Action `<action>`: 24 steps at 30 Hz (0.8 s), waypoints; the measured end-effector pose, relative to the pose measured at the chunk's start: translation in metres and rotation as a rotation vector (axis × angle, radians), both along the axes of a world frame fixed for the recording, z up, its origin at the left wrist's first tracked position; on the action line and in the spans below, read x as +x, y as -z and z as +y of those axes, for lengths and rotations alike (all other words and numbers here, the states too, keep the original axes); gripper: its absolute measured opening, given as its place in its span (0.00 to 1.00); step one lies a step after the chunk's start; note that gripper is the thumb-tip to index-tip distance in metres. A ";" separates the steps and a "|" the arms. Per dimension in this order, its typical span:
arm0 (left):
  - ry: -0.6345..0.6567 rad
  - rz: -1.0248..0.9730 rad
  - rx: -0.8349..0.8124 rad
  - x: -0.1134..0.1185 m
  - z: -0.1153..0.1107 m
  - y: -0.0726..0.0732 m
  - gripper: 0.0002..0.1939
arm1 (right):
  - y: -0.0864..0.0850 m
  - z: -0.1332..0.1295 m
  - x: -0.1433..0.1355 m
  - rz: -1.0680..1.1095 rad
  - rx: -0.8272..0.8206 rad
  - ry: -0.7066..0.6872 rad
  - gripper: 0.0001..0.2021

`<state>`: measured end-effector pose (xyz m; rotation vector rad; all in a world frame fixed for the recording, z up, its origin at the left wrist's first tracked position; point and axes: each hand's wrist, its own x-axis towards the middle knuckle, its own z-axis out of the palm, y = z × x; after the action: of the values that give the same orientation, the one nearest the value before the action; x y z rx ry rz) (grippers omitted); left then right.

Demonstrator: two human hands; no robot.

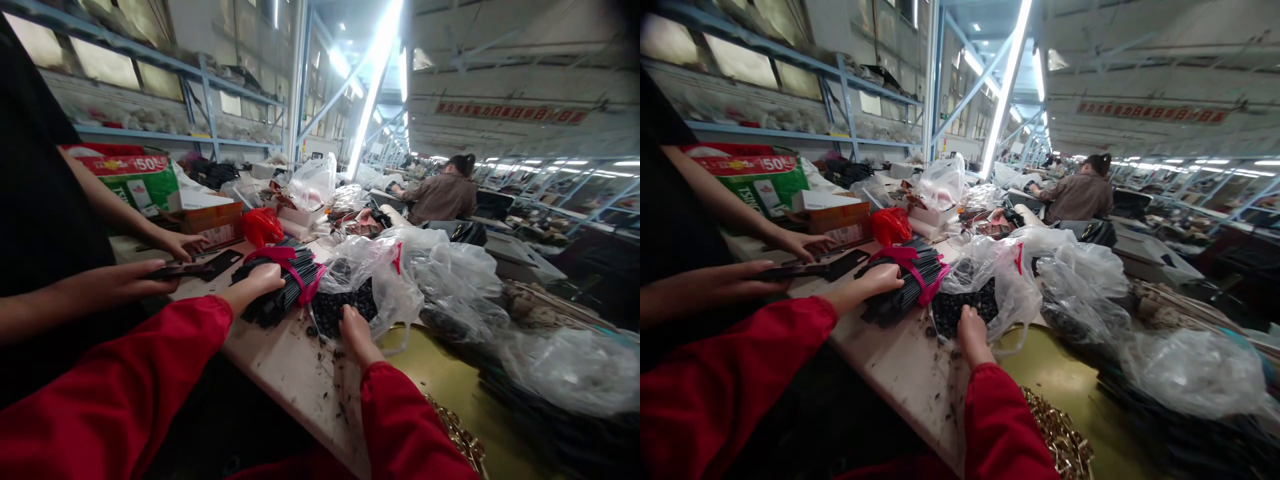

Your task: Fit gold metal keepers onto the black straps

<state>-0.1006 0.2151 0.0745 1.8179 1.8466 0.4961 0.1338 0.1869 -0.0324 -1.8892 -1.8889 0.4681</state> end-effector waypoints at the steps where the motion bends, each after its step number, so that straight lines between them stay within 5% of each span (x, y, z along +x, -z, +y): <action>1: -0.019 -0.037 -0.014 -0.001 -0.002 -0.004 0.03 | -0.002 -0.001 0.001 0.033 0.008 0.000 0.13; 6: -0.073 -0.265 -0.153 -0.005 -0.048 -0.009 0.03 | -0.015 -0.022 0.007 0.294 0.015 -0.006 0.12; 10: -0.031 -0.562 -0.366 0.007 -0.121 0.025 0.16 | -0.010 -0.073 0.006 0.568 -0.080 -0.010 0.15; 14: -0.063 -1.140 -0.725 0.029 -0.171 0.059 0.27 | 0.001 -0.124 0.006 1.223 -0.230 0.196 0.17; 18: -0.041 -1.128 -0.845 0.043 -0.183 0.067 0.29 | 0.010 -0.146 0.007 1.537 -0.341 0.408 0.19; 24: 0.021 -1.012 -0.893 0.050 -0.183 0.068 0.27 | 0.014 -0.151 0.009 1.600 -0.354 0.506 0.18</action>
<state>-0.0507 0.0325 0.0066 0.7306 1.0361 0.3708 0.1431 0.0358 -0.0469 -1.2101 -0.2768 1.5358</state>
